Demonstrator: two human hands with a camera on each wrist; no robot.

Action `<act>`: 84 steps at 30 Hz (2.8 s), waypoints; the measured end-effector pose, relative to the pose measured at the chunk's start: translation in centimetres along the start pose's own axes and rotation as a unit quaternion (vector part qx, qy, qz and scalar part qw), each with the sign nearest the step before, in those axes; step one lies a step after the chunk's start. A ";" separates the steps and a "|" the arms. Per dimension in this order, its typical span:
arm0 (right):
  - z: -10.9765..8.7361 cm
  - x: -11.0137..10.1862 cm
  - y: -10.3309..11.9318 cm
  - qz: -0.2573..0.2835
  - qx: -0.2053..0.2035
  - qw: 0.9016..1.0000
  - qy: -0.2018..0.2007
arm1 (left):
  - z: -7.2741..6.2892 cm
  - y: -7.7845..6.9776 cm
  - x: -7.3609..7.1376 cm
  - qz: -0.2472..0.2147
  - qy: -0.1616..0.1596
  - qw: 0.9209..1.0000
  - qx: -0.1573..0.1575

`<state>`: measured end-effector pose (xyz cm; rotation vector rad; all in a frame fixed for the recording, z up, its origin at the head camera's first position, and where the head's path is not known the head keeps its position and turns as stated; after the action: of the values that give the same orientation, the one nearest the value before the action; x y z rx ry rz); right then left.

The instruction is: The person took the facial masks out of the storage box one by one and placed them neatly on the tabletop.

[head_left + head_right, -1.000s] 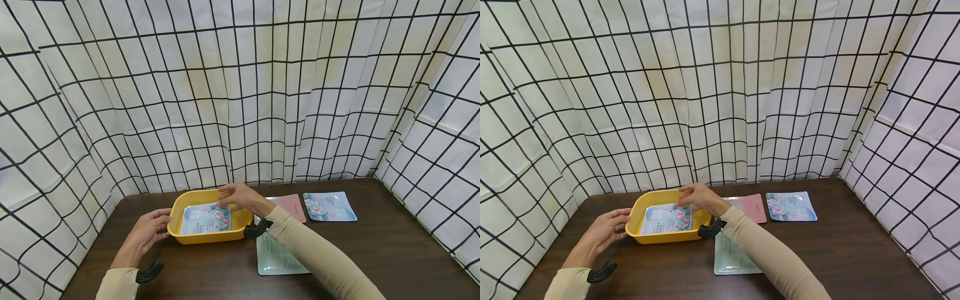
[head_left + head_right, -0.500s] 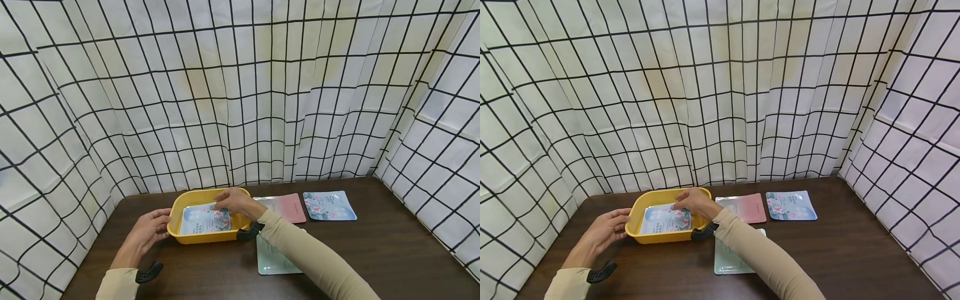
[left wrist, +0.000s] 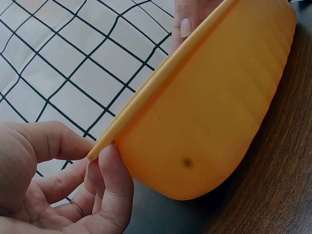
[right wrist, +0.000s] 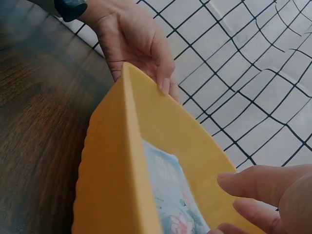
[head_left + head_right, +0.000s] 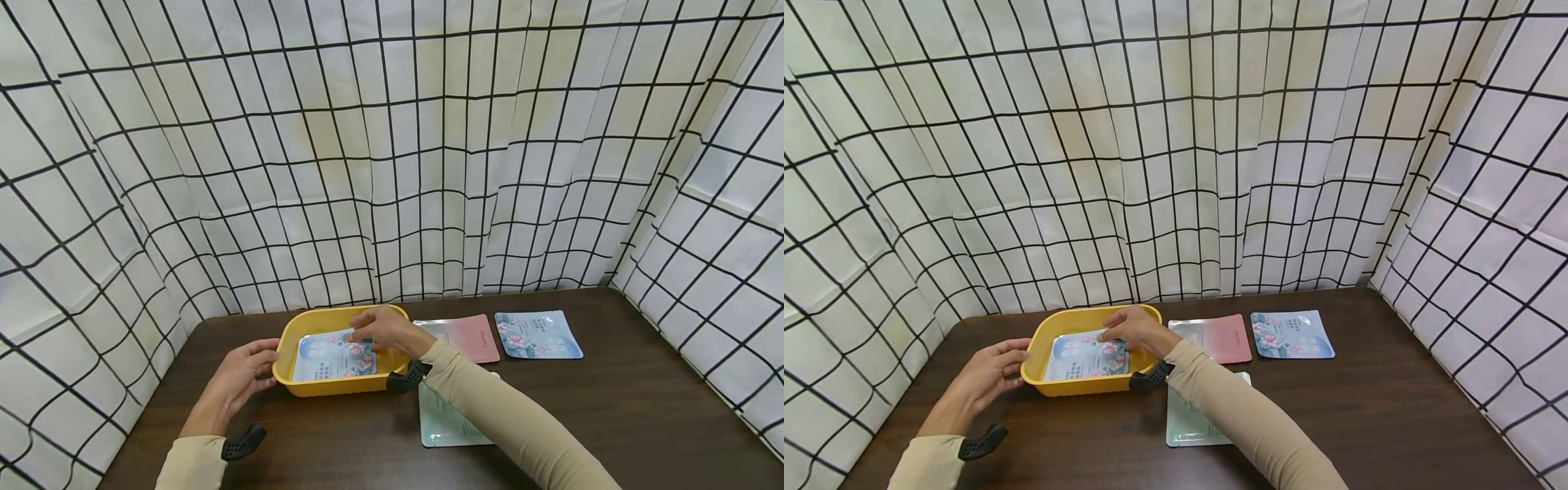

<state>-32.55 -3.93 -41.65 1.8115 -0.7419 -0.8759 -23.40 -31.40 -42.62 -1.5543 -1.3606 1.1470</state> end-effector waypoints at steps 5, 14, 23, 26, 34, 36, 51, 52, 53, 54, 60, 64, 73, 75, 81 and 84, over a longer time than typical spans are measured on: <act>-0.4 0.3 -0.1 0.001 -0.036 0.999 -0.008 | 0.0 -0.1 0.0 -0.001 0.002 1.000 0.002; -1.2 1.0 0.1 0.023 -0.096 0.993 -0.064 | 0.0 -0.1 0.0 0.002 -0.003 1.000 -0.002; -1.7 2.0 0.5 0.091 -0.055 0.994 -0.018 | 0.1 0.1 0.0 0.002 -0.001 1.000 0.006; -1.8 2.3 0.5 0.081 -0.041 0.996 -0.002 | 0.1 0.0 0.0 0.004 -0.005 1.000 0.003; -1.9 2.2 0.4 0.036 -0.023 0.999 0.022 | 0.1 -0.1 0.1 0.006 -0.006 1.000 0.001; -1.9 2.0 0.4 0.042 -0.029 0.998 0.022 | 0.1 -0.2 0.1 0.006 -0.006 1.000 0.001; -2.9 -0.1 0.7 0.069 -0.068 0.995 0.009 | 0.2 -0.1 0.0 0.006 -0.002 1.000 0.004; -3.1 -0.4 0.7 0.070 -0.069 0.995 0.006 | 0.2 -0.1 0.1 0.006 -0.002 1.000 0.004; -3.4 -0.6 0.8 0.072 -0.069 0.995 0.002 | 0.2 -0.1 0.1 0.008 -0.001 1.000 0.005; -3.6 -0.8 0.8 0.073 -0.070 0.995 0.000 | 0.2 -0.1 0.1 0.009 0.000 1.000 0.007; -5.3 -2.4 1.2 0.065 -0.068 0.996 -0.006 | 0.2 0.0 0.1 0.011 0.000 1.000 0.006; -6.5 -3.4 1.4 0.065 -0.068 0.996 -0.006 | 0.1 0.0 0.0 0.010 -0.002 1.000 0.006; -9.3 -5.7 1.1 0.076 -0.080 0.994 -0.009 | 0.0 0.1 -0.1 0.007 -0.004 1.000 0.005; -10.0 -6.2 1.0 0.080 -0.083 0.993 -0.009 | 0.0 0.1 0.0 0.007 -0.004 1.000 0.007; -12.0 -8.0 0.2 0.087 -0.090 0.992 -0.009 | 0.0 0.1 0.0 0.004 -0.006 1.000 0.008; -12.8 -9.0 -0.6 0.093 -0.095 0.991 -0.010 | 0.1 0.1 0.1 0.003 -0.008 1.000 0.008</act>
<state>-26.98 9.73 -36.34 1.5425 -0.7980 -0.8142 -23.43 -31.36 -42.72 -1.5419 -1.3550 1.1735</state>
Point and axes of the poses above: each hand's wrist, its own z-axis towards the middle knuckle, its own x-axis out of the palm, y = z × x, the point moved 1 cm from there along z, towards the middle knuckle, and after that the axes turned 6 degrees about y, right-handed, at the moved point
